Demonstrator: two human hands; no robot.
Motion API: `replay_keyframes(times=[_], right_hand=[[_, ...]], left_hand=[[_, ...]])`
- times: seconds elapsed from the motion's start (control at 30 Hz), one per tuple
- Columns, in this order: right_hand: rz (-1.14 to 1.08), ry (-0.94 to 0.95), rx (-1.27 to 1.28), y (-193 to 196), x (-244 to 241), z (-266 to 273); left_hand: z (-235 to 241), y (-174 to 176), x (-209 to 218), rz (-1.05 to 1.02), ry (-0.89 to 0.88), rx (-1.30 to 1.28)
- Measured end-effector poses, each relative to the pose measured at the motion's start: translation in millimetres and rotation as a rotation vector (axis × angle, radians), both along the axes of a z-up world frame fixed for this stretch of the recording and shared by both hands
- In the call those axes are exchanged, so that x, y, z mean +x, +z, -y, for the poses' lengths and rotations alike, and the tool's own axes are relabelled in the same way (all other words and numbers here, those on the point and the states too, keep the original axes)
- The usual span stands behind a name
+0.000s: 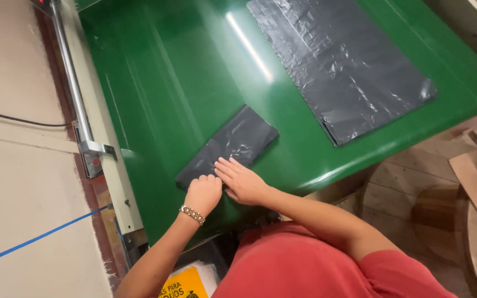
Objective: Folding plastic bags coming off a production line and placing them into a storage crate.
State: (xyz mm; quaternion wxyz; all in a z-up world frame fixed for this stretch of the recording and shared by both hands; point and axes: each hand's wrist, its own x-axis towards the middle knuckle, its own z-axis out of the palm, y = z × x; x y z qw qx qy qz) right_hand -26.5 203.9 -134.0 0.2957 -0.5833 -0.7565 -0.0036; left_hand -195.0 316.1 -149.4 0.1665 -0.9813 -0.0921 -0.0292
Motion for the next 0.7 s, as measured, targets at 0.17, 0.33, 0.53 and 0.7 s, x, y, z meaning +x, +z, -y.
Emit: replay_keyframes(times=[0.17,0.33,0.53,0.7], right_hand=[[-0.121,0.129,-0.025,-1.5,3.1,12.3],[-0.722,0.118,-0.288,-6.9,26.6,46.1],[-1.696,-0.545,-0.669,-71.6,48.3,2.3],[-2.067,-0.384,-0.851,-131.8,76.9,-2.0]], left_hand=[[16.4,64.7,28.7,-0.252,0.080,-0.321],[-54.0,65.3,54.6,-0.072,0.503,-1.652],[-105.0,-62.3,27.4,0.256,0.969,-1.676],[-46.1,2.1,39.9,0.407,0.790,-1.026]])
